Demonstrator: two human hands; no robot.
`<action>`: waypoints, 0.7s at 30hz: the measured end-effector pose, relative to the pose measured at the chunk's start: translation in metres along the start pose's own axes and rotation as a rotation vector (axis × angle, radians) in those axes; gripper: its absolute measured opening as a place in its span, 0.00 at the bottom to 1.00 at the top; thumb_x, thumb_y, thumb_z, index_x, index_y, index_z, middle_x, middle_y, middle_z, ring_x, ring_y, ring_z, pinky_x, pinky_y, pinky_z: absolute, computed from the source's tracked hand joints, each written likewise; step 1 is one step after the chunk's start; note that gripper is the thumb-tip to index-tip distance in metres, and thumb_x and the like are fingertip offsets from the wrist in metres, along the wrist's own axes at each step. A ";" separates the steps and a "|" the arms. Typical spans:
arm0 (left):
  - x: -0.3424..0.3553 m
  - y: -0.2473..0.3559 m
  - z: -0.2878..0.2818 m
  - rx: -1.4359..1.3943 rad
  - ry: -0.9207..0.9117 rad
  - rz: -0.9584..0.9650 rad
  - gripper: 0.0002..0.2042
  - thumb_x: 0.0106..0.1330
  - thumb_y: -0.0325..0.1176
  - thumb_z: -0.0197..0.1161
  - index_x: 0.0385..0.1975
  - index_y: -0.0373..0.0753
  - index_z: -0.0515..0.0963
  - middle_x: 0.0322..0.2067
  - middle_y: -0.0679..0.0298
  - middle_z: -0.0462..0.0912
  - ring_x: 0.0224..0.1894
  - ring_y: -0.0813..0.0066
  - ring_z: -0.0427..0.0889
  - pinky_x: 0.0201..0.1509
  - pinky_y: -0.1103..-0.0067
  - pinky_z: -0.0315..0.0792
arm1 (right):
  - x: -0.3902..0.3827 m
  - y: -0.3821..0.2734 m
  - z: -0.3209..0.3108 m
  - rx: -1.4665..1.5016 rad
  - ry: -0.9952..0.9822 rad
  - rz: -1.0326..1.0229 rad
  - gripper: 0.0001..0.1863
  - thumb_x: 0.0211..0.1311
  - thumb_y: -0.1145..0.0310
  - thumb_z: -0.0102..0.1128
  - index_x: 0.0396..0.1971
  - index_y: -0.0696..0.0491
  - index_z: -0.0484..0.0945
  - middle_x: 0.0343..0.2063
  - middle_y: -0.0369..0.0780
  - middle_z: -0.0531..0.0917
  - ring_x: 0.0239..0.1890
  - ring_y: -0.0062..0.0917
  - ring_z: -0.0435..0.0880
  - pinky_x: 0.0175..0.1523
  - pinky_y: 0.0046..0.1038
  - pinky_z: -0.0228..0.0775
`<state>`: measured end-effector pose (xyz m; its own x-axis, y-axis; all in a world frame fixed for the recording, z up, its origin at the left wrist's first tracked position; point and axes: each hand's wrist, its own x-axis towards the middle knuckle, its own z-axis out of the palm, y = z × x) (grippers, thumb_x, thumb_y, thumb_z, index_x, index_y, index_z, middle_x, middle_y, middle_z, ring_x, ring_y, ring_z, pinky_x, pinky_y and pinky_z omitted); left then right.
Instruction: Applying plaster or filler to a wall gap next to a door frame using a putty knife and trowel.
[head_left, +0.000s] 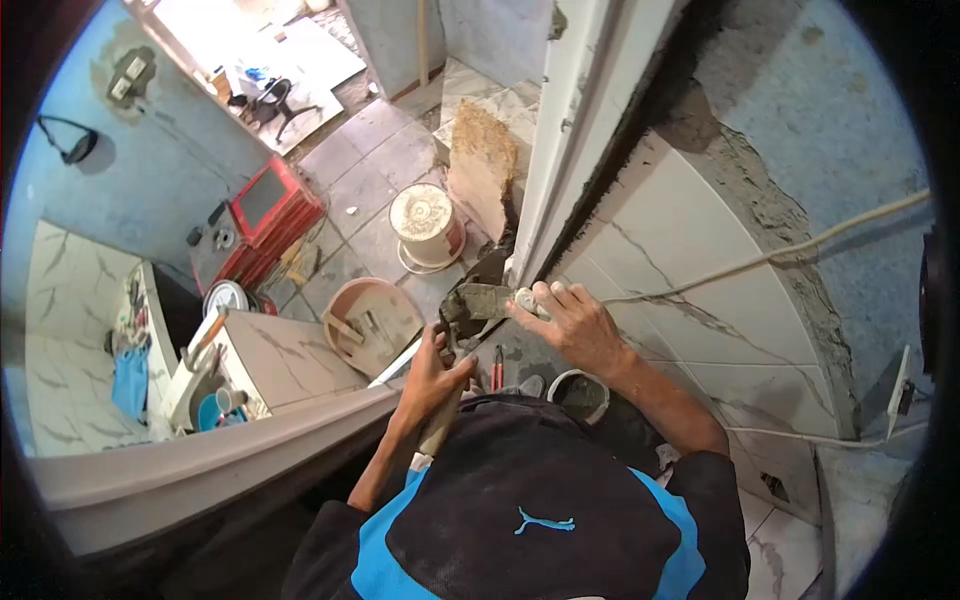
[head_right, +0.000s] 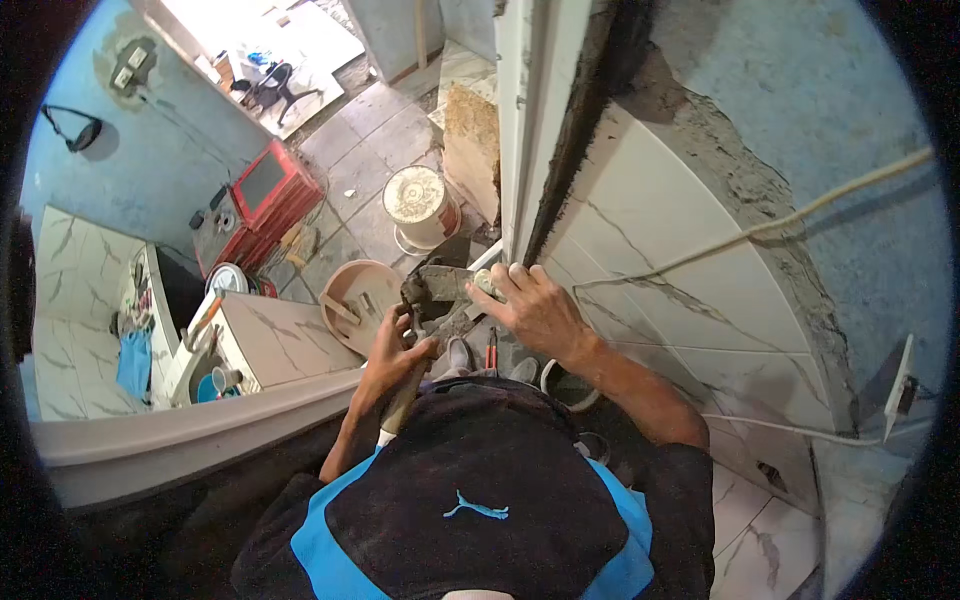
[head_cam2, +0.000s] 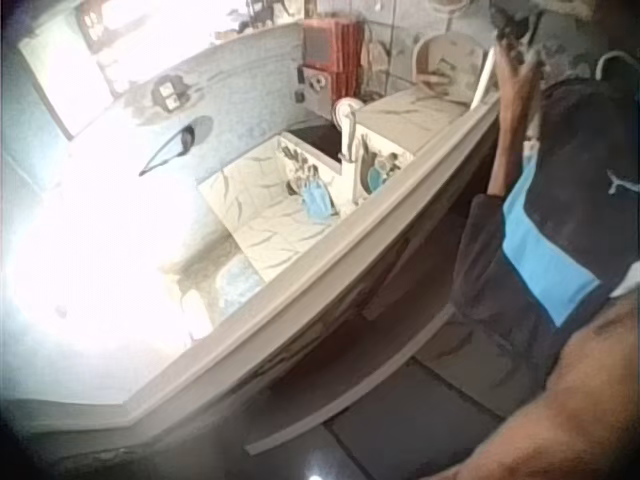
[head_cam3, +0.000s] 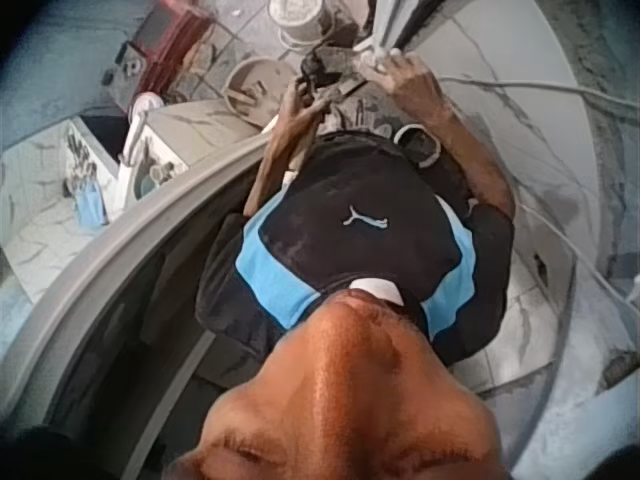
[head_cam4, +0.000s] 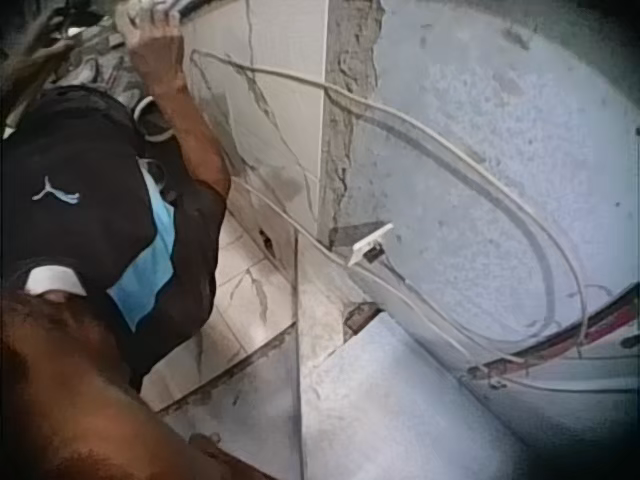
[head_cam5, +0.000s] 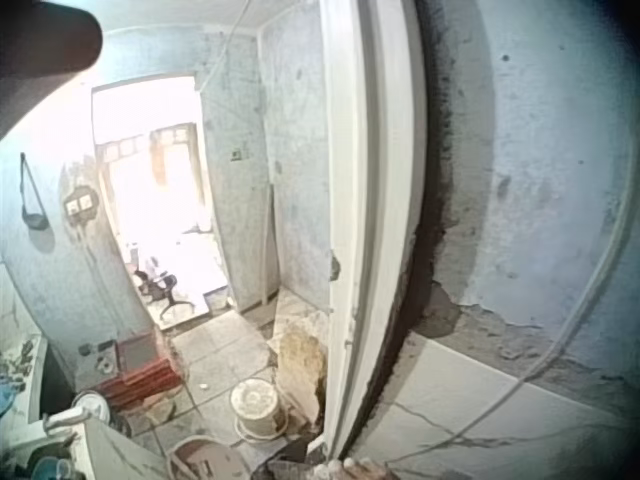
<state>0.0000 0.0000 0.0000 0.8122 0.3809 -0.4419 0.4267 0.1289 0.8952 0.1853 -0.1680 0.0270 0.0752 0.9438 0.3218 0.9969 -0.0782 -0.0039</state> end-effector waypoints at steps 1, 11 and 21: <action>0.000 0.001 -0.002 -0.041 0.024 0.077 0.27 0.59 0.21 0.61 0.57 0.34 0.57 0.51 0.54 0.72 0.45 0.71 0.76 0.42 0.77 0.76 | 0.000 -0.003 0.001 -0.044 0.021 0.011 0.24 0.54 0.70 0.51 0.54 0.44 0.75 0.42 0.43 0.75 0.39 0.28 0.75 0.39 0.28 0.67; -0.011 0.029 0.004 -0.120 0.272 0.217 0.25 0.56 0.23 0.58 0.54 0.37 0.58 0.37 0.56 0.76 0.24 0.74 0.77 0.24 0.81 0.73 | -0.042 -0.011 -0.025 0.087 0.170 0.319 0.21 0.56 0.69 0.54 0.52 0.51 0.75 0.39 0.45 0.76 0.37 0.32 0.77 0.39 0.32 0.70; -0.001 0.099 0.022 -0.526 0.357 0.423 0.23 0.62 0.27 0.48 0.57 0.40 0.54 0.38 0.55 0.78 0.19 0.77 0.72 0.18 0.82 0.67 | -0.007 -0.024 -0.044 1.848 0.826 0.930 0.20 0.73 0.59 0.40 0.54 0.57 0.69 0.41 0.40 0.77 0.44 0.21 0.75 0.49 0.25 0.68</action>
<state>0.0499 -0.0080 0.0874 0.6482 0.7562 -0.0893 -0.2110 0.2911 0.9331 0.1600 -0.1870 0.0664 0.8666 0.4902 -0.0930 -0.3561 0.4771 -0.8035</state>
